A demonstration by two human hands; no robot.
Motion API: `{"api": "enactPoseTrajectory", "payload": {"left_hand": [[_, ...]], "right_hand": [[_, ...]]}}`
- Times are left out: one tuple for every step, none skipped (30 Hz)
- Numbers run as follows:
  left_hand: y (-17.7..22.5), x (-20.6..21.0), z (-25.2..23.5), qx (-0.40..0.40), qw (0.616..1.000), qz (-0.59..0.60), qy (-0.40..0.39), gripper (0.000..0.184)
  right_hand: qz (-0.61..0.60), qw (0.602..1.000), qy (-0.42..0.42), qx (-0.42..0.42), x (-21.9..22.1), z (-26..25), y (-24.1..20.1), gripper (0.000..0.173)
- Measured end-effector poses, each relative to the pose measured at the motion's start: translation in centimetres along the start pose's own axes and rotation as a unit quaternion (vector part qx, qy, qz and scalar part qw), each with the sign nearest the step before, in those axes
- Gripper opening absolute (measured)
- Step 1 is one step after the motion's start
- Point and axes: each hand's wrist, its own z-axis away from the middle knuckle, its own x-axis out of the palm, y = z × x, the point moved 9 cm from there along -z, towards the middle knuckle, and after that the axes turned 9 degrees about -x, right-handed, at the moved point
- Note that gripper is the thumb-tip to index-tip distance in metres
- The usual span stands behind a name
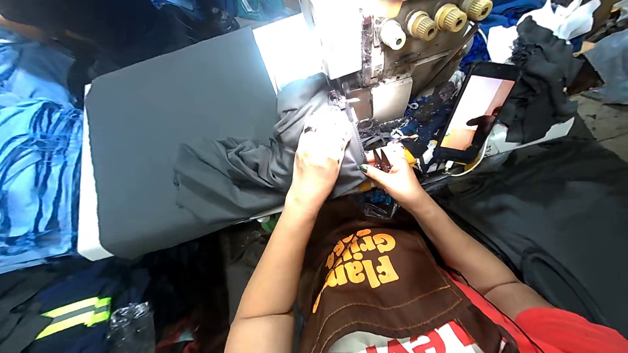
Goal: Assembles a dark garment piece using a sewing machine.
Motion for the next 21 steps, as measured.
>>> {"api": "enactPoseTrajectory", "payload": {"left_hand": [[-0.5, 0.3, -0.3, -0.001, 1.0, 0.004, -0.005, 0.028], [-1.0, 0.5, -0.7, -0.005, 1.0, 0.016, -0.012, 0.029], [-1.5, 0.7, -0.9, -0.008, 0.999, 0.035, -0.014, 0.029], [-2.0, 0.7, -1.2, -0.011, 0.999, 0.047, -0.015, 0.029], [-2.3, 0.7, -1.2, -0.01, 0.998, 0.054, -0.01, 0.029], [-2.5, 0.7, -1.2, -0.008, 0.998, 0.061, -0.002, 0.029], [-2.7, 0.7, -1.1, -0.007, 0.998, 0.07, 0.004, 0.029], [-2.9, 0.7, -1.0, -0.008, 0.997, 0.076, 0.004, 0.029], [-3.0, 0.8, -0.9, -0.007, 0.997, 0.078, 0.002, 0.029], [-3.1, 0.8, -1.0, -0.005, 0.997, 0.081, 0.0, 0.029], [-3.1, 0.8, -1.2, -0.003, 0.996, 0.085, -0.003, 0.029], [-3.2, 0.8, -1.5, -0.004, 0.996, 0.085, -0.014, 0.03], [-3.5, 1.0, -2.0, -0.009, 0.996, 0.082, -0.028, 0.031], [-3.8, 1.2, -2.6, -0.019, 0.996, 0.071, -0.045, 0.033], [-4.2, 1.6, -3.3, -0.038, 0.995, 0.059, -0.067, 0.035], [-4.8, 1.8, -4.1, -0.058, 0.993, 0.05, -0.086, 0.036], [-5.4, 2.0, -4.9, -0.073, 0.991, 0.049, -0.097, 0.037], [-6.1, 2.0, -5.7, -0.085, 0.99, 0.052, -0.1, 0.037], [-6.9, 2.1, -6.4, -0.102, 0.988, 0.049, -0.106, 0.039], [-7.9, 2.1, -6.9, -0.121, 0.986, 0.042, -0.108, 0.039], [-8.8, 2.2, -7.2, -0.141, 0.984, 0.038, -0.104, 0.039]], "right_hand": [[0.013, 1.0, -0.003, -0.013, 0.2, -0.2, -0.2, 0.014], [0.022, 0.999, -0.004, -0.027, 0.4, -0.4, -0.4, 0.014], [0.029, 0.999, -0.006, -0.04, 0.6, -0.7, -0.7, 0.013], [0.036, 0.998, -0.003, -0.05, 0.8, -0.9, -0.9, 0.012], [0.045, 0.997, -0.001, -0.058, 0.9, -0.9, -1.1, 0.011], [0.06, 0.996, 0.0, -0.063, 0.9, -0.9, -1.2, 0.012], [0.076, 0.995, 0.002, -0.065, 1.0, -0.7, -1.3, 0.014], [0.093, 0.993, 0.002, -0.067, 1.1, -0.6, -1.4, 0.017], [0.108, 0.991, 0.002, -0.075, 1.2, -0.5, -1.6, 0.019], [0.123, 0.989, 0.001, -0.087, 1.4, -0.4, -1.9, 0.02], [0.144, 0.984, -0.001, -0.105, 1.6, -0.5, -2.3, 0.02], [0.169, 0.978, -0.003, -0.124, 1.9, -0.6, -2.9, 0.021], [0.198, 0.969, -0.006, -0.15, 2.4, -0.9, -3.7, 0.022], [0.232, 0.955, -0.003, -0.184, 2.9, -1.3, -4.6, 0.023], [0.27, 0.938, 0.002, -0.218, 3.4, -1.8, -5.7, 0.022], [0.309, 0.918, 0.01, -0.248, 3.9, -2.4, -6.8, 0.022], [0.354, 0.894, 0.023, -0.274, 4.5, -3.1, -7.8, 0.022], [0.397, 0.87, 0.034, -0.289, 5.1, -3.8, -8.6, 0.02], [0.427, 0.854, 0.04, -0.294, 5.7, -4.5, -9.3, 0.017], [0.448, 0.845, 0.04, -0.288, 6.3, -5.3, -9.9, 0.015], [0.463, 0.843, 0.03, -0.27, 6.9, -5.9, -10.1, 0.015]]}}
